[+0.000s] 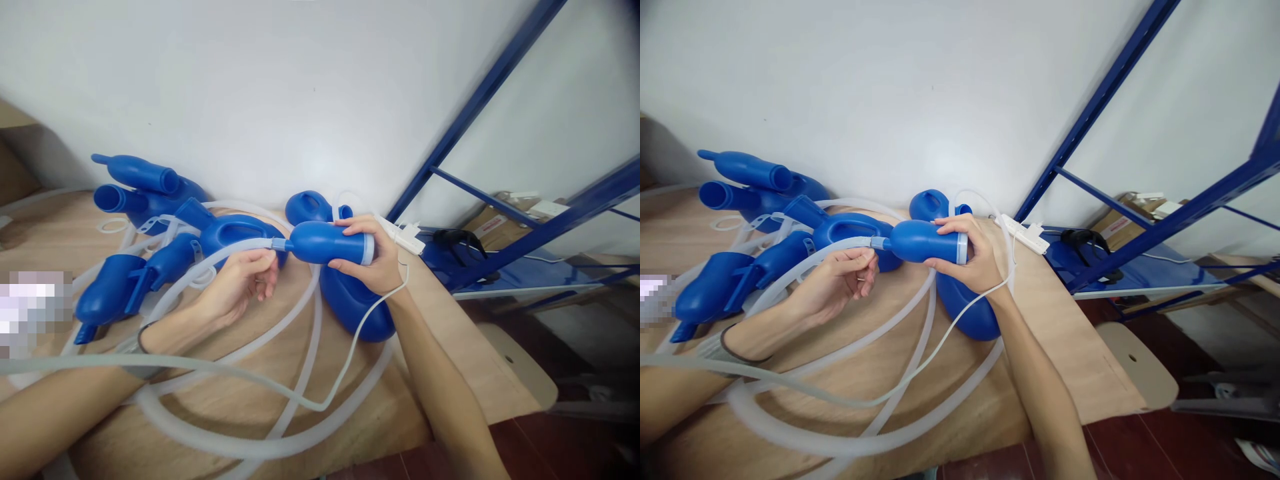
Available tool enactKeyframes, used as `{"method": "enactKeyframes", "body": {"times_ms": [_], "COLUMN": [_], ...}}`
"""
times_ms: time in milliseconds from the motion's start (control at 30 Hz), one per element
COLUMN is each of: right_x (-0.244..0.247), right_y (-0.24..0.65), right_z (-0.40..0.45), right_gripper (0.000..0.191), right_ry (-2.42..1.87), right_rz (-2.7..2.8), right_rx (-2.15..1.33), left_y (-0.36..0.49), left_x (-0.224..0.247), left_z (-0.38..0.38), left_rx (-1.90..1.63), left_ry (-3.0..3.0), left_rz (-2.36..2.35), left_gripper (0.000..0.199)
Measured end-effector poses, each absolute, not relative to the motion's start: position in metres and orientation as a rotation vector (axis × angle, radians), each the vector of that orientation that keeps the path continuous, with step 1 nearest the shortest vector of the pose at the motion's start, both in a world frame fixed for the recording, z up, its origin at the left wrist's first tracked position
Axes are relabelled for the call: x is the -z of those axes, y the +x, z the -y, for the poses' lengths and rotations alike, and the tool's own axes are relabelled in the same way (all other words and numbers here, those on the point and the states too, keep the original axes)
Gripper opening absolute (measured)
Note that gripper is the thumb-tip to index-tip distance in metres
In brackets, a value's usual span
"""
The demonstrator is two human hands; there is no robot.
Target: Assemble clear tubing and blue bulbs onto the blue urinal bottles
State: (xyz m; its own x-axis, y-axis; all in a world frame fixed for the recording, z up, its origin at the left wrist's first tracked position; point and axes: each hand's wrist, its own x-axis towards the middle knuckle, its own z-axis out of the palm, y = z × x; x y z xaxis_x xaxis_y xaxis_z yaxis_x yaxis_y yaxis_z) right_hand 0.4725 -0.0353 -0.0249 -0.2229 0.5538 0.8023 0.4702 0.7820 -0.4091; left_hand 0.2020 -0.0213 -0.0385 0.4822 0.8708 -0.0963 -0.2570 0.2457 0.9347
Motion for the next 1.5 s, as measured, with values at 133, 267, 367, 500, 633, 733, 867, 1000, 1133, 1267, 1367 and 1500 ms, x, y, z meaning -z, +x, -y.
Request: {"method": "enactKeyframes", "body": {"times_ms": [133,267,367,500,633,733,867,1000,1133,1267,1367,1500], "right_x": [0.0259,0.0258,0.0254,0.0256,0.0264,0.0267,0.0266,0.0265,0.0263,0.0258,0.0256,0.0260], "right_y": [0.4752,0.4752,0.4734,0.4708,0.4700,0.4696,0.4688,0.4689,0.4686,0.4677,0.4680,0.4688], "right_z": [0.0354,0.0356,0.0354,0.0348,0.0344,0.0345,0.0351,0.0353,0.0357,0.0366,0.0367,0.0361], "right_gripper": [0.051,0.051,0.050,0.046,0.045,0.045,0.045,0.044,0.045,0.044,0.044,0.044], "right_ry": [-0.817,-0.845,-0.843,-0.823,-0.786,-0.814,-0.799,-0.795,-0.824,-0.807,-0.793,-0.825], "right_rz": [1.852,1.836,1.838,1.846,1.854,1.851,1.864,1.867,1.858,1.865,1.870,1.863], "right_rx": [-0.090,-0.095,-0.109,-0.119,-0.124,-0.115,-0.115,-0.118,-0.120,-0.116,-0.117,-0.128], "left_y": [0.1997,0.1996,0.2002,0.2012,0.2025,0.2031,0.2035,0.2038,0.2041,0.2048,0.2052,0.2051], "left_x": [0.0384,0.0377,0.0360,0.0337,0.0339,0.0355,0.0373,0.0373,0.0364,0.0350,0.0339,0.0325], "left_z": [0.0213,0.0213,0.0226,0.0254,0.0255,0.0241,0.0236,0.0247,0.0251,0.0250,0.0260,0.0281], "left_rx": [-0.860,-0.851,-0.837,-0.822,-0.823,-0.823,-0.819,-0.818,-0.802,-0.799,-0.797,-0.792], "left_ry": [1.055,1.062,1.058,1.050,1.045,1.044,1.039,1.035,1.027,1.024,1.022,1.019], "left_rz": [-0.715,-0.707,-0.704,-0.696,-0.692,-0.695,-0.704,-0.697,-0.681,-0.671,-0.666,-0.658], "left_gripper": [0.026,0.029,0.031,0.034,0.032,0.033,0.034,0.035,0.035,0.036,0.040,0.045]}}
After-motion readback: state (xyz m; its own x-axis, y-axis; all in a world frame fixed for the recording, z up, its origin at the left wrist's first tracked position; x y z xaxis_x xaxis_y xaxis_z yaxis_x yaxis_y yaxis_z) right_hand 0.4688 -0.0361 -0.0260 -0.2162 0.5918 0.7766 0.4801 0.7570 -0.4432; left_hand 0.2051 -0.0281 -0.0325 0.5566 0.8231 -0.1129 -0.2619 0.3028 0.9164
